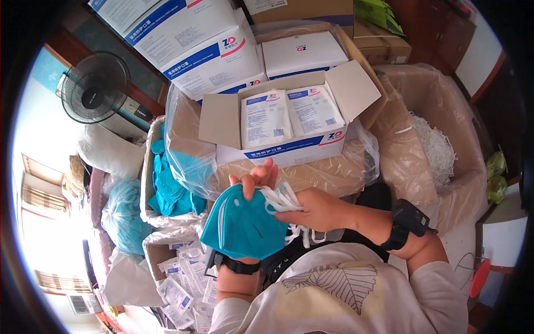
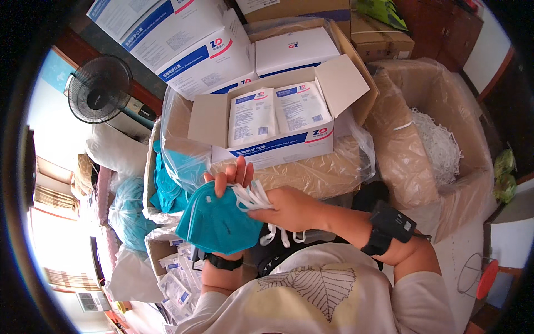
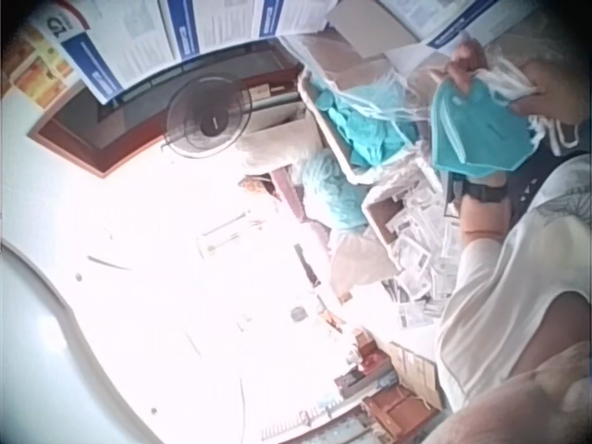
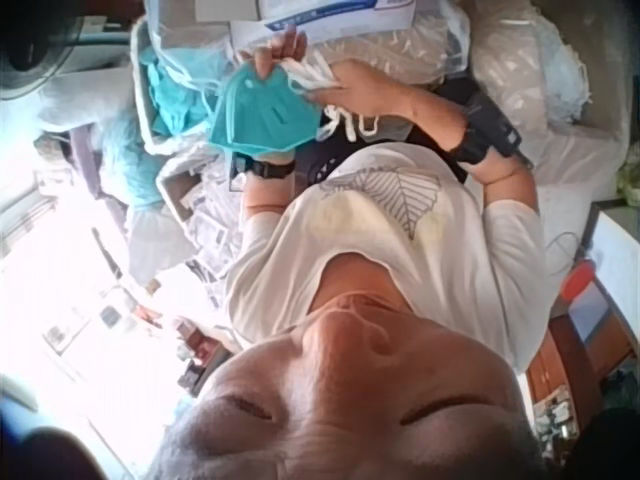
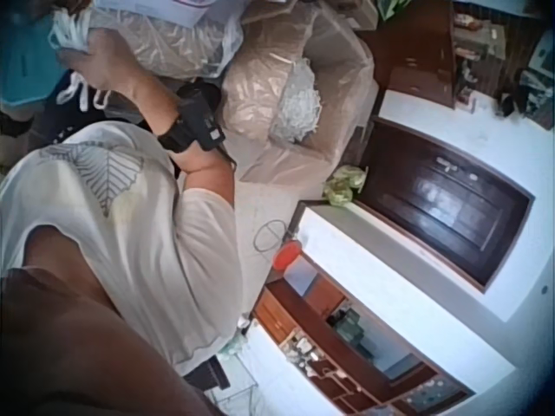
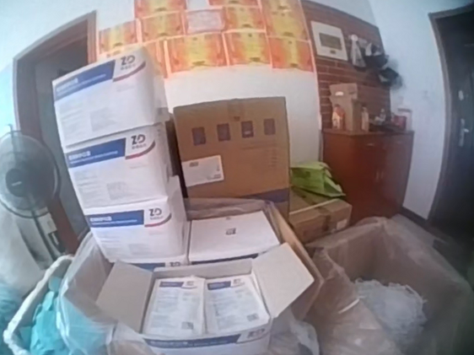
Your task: The recorder is sorting, counting, and organizing blue surgical masks and their packaging from cardboard boxes.
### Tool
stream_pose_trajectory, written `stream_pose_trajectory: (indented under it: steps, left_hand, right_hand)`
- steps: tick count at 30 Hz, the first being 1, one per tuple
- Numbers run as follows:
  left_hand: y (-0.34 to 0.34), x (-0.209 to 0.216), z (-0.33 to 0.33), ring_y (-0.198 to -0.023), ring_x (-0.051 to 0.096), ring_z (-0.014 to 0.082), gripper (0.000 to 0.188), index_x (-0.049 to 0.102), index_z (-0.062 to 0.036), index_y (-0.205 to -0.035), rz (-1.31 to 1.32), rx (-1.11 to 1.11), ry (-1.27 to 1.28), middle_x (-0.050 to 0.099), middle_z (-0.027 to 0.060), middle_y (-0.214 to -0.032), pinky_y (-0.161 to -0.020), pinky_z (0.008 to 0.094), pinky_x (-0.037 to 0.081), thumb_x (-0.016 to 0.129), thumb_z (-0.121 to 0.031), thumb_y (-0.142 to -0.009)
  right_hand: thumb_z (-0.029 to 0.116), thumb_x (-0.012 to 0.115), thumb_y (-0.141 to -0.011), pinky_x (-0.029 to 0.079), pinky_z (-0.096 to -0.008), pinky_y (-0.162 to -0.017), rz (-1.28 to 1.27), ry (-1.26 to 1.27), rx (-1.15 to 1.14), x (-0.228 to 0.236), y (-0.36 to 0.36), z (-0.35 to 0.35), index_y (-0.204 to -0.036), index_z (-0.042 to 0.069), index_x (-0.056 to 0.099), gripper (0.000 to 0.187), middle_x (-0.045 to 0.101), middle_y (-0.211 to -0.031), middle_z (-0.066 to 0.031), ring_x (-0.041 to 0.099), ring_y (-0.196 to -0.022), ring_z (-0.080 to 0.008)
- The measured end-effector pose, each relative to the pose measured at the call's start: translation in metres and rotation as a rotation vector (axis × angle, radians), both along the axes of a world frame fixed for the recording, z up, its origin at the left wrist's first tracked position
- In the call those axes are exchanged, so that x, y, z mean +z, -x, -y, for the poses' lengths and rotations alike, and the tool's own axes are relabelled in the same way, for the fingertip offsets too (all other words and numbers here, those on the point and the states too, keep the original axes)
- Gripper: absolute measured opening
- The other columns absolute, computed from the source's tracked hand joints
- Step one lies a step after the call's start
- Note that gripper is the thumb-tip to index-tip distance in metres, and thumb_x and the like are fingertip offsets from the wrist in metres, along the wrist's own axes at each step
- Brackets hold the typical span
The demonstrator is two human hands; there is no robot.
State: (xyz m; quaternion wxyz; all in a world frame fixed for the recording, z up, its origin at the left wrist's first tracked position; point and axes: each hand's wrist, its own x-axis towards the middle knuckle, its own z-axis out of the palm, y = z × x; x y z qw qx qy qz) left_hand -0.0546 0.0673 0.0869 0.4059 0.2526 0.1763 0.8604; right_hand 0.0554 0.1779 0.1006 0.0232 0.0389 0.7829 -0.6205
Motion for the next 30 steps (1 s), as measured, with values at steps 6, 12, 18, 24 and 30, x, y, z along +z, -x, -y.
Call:
stream_pose_trajectory:
  steps: [6, 12, 18, 24, 30]
  left_hand:
    - [0.057, 0.017, 0.035, -0.122, 0.034, 0.0237, 0.06, 0.042, 0.0013, -0.12, -0.75, 0.016, 0.546, 0.04, 0.015, -0.127, -0.102, 0.0367, 0.021, 0.046, -0.045, -0.083]
    - [0.013, 0.044, -0.006, -0.121, 0.033, 0.032, 0.046, 0.043, -0.0054, -0.121, -1.859, 0.349, 0.78, 0.044, 0.0145, -0.123, -0.101, 0.0442, 0.021, 0.05, -0.03, -0.083]
    - [0.002, 0.032, -0.019, -0.11, 0.045, 0.0276, 0.027, 0.058, -0.0075, -0.094, -1.891, 0.396, 0.727, 0.056, 0.0064, -0.102, -0.099, 0.0474, 0.022, 0.051, -0.031, -0.083]
    - [-0.019, 0.006, -0.023, -0.09, 0.055, 0.0296, 0.025, 0.057, -0.0055, -0.079, -1.715, 0.584, 0.825, 0.058, 0.0066, -0.079, -0.092, 0.0445, 0.033, 0.047, -0.028, -0.085]
    - [-0.011, -0.03, -0.018, -0.068, 0.052, 0.0344, 0.028, 0.054, -0.0033, -0.073, -1.448, 0.549, 0.821, 0.055, 0.0136, -0.074, -0.058, 0.0397, 0.042, 0.042, -0.023, -0.088]
  right_hand:
    - [0.025, 0.054, -0.078, 0.044, -0.042, -0.057, -0.154, -0.677, -0.111, 0.004, -0.026, -0.026, -0.084, 0.005, 0.056, 0.021, 0.06, -0.076, -0.012, 0.057, -0.071, -0.0325]
    - [0.021, 0.057, -0.074, 0.045, -0.0394, -0.054, -0.213, -0.796, -0.181, 0.001, -0.034, -0.022, -0.078, 0.008, 0.055, 0.014, 0.058, -0.069, -0.0088, 0.058, -0.066, -0.0288]
    - [0.019, 0.059, -0.072, 0.046, -0.0379, -0.055, -0.184, -0.717, -0.26, -0.013, -0.049, -0.024, -0.081, 0.007, 0.057, 0.015, 0.059, -0.072, -0.0111, 0.058, -0.067, -0.0303]
    - [0.02, 0.057, -0.076, 0.044, -0.0381, -0.056, -0.141, -0.45, -0.428, -0.034, -0.058, -0.019, -0.085, 0.004, 0.057, 0.018, 0.06, -0.073, -0.0135, 0.057, -0.067, -0.0318]
    - [0.026, 0.059, -0.08, 0.044, -0.0324, -0.06, -0.028, -0.185, -0.281, -0.019, -0.076, -0.024, -0.095, 0.001, 0.055, 0.029, 0.058, -0.071, -0.0152, 0.058, -0.065, -0.0267]
